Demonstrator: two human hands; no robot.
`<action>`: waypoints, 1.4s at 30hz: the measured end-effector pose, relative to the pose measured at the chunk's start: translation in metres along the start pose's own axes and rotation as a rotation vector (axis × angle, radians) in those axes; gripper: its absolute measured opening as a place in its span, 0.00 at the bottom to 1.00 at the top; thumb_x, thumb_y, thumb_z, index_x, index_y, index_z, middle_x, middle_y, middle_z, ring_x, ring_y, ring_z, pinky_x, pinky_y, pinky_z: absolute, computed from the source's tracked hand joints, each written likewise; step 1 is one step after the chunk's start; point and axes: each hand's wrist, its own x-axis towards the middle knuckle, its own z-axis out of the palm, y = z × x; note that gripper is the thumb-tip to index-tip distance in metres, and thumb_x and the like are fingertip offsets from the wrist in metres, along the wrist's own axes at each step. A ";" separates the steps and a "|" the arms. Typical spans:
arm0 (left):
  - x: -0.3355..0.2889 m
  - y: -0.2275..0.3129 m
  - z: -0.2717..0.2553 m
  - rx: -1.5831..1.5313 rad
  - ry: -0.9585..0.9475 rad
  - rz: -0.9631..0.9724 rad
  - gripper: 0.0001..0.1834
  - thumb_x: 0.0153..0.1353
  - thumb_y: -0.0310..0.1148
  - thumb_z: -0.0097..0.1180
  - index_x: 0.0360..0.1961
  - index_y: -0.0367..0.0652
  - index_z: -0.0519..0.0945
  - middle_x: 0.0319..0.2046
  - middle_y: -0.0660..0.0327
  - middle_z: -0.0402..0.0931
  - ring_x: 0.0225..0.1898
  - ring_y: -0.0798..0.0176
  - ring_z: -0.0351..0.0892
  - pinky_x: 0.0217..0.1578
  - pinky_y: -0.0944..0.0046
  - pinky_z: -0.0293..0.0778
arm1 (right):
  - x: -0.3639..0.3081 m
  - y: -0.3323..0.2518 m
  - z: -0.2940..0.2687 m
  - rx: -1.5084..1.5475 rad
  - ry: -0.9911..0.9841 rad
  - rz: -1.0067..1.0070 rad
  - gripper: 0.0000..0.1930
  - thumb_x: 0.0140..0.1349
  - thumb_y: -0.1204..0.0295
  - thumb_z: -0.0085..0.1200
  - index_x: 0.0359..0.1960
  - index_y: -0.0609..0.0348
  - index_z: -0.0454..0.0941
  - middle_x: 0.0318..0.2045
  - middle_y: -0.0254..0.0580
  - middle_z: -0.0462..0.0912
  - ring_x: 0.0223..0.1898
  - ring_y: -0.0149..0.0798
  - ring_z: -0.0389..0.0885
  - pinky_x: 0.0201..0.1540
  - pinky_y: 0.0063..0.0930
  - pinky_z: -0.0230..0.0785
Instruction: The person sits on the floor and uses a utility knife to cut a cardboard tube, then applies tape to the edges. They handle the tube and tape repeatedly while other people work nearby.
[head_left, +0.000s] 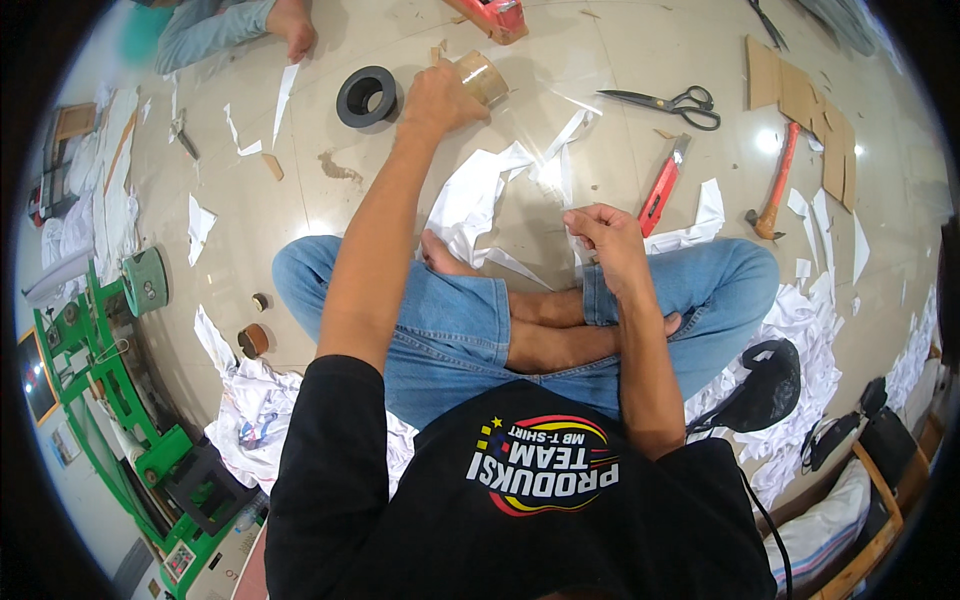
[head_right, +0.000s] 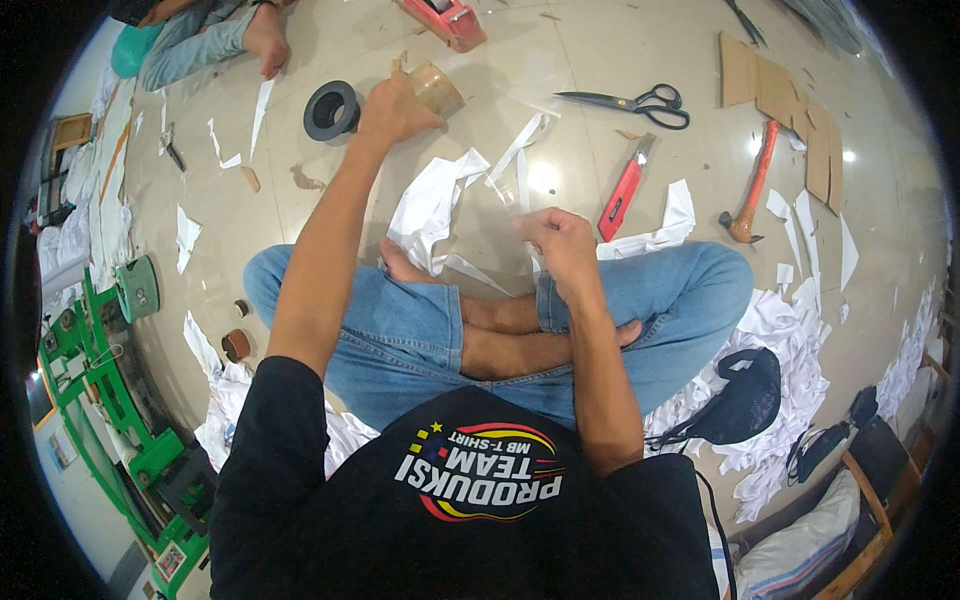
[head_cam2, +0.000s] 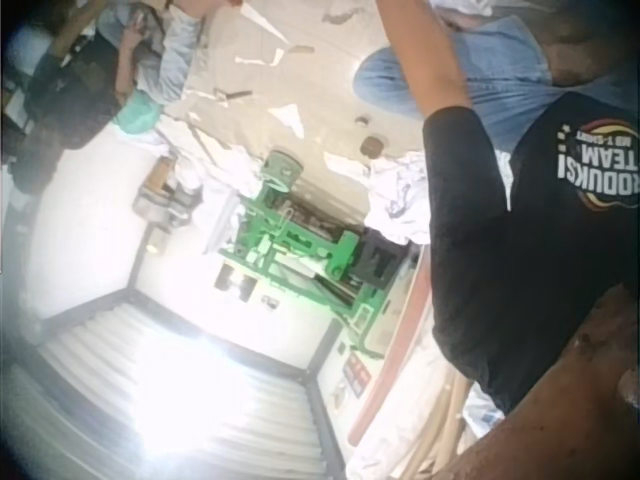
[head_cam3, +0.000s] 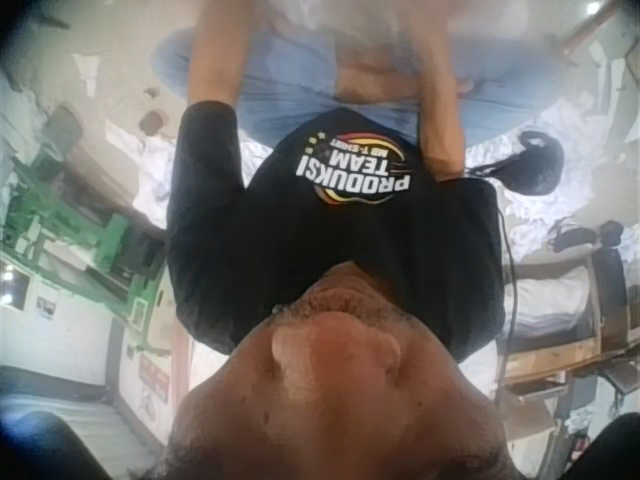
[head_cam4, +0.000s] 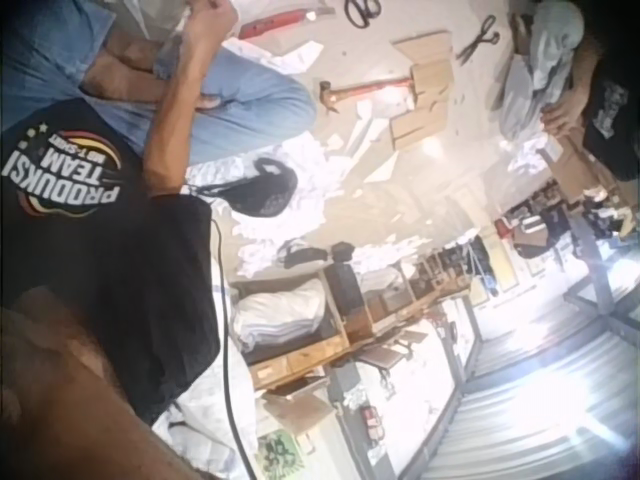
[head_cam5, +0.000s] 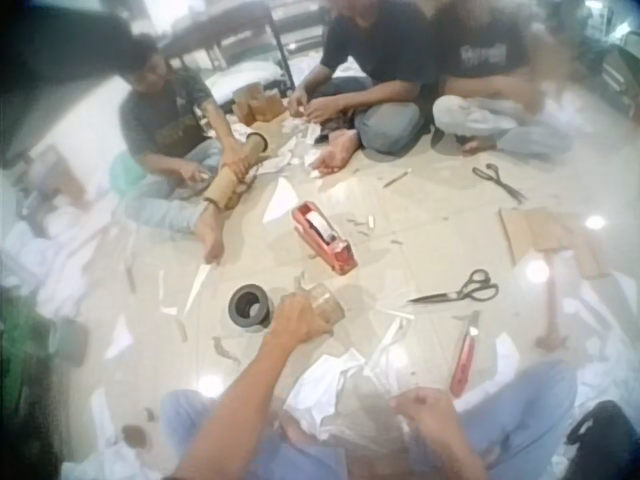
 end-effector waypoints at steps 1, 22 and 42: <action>0.002 0.000 -0.002 -0.035 -0.010 -0.016 0.41 0.34 0.49 0.83 0.45 0.27 0.85 0.42 0.40 0.88 0.47 0.40 0.89 0.51 0.51 0.86 | 0.006 0.004 -0.002 0.003 -0.005 -0.003 0.09 0.63 0.69 0.71 0.35 0.63 0.88 0.26 0.29 0.81 0.28 0.22 0.69 0.33 0.19 0.60; -0.039 -0.012 -0.036 -0.408 -0.144 0.001 0.35 0.36 0.54 0.75 0.37 0.32 0.88 0.34 0.44 0.88 0.36 0.46 0.87 0.41 0.53 0.80 | -0.005 -0.033 -0.022 -0.059 -0.079 -0.006 0.10 0.62 0.69 0.72 0.38 0.63 0.90 0.31 0.34 0.88 0.34 0.25 0.80 0.41 0.20 0.70; -0.154 -0.009 -0.086 -0.607 -0.072 -0.077 0.32 0.42 0.49 0.77 0.42 0.32 0.88 0.36 0.46 0.88 0.39 0.52 0.88 0.44 0.57 0.79 | -0.100 -0.094 -0.030 -0.329 -0.179 -0.122 0.10 0.61 0.69 0.72 0.37 0.65 0.90 0.30 0.37 0.89 0.34 0.27 0.84 0.41 0.22 0.74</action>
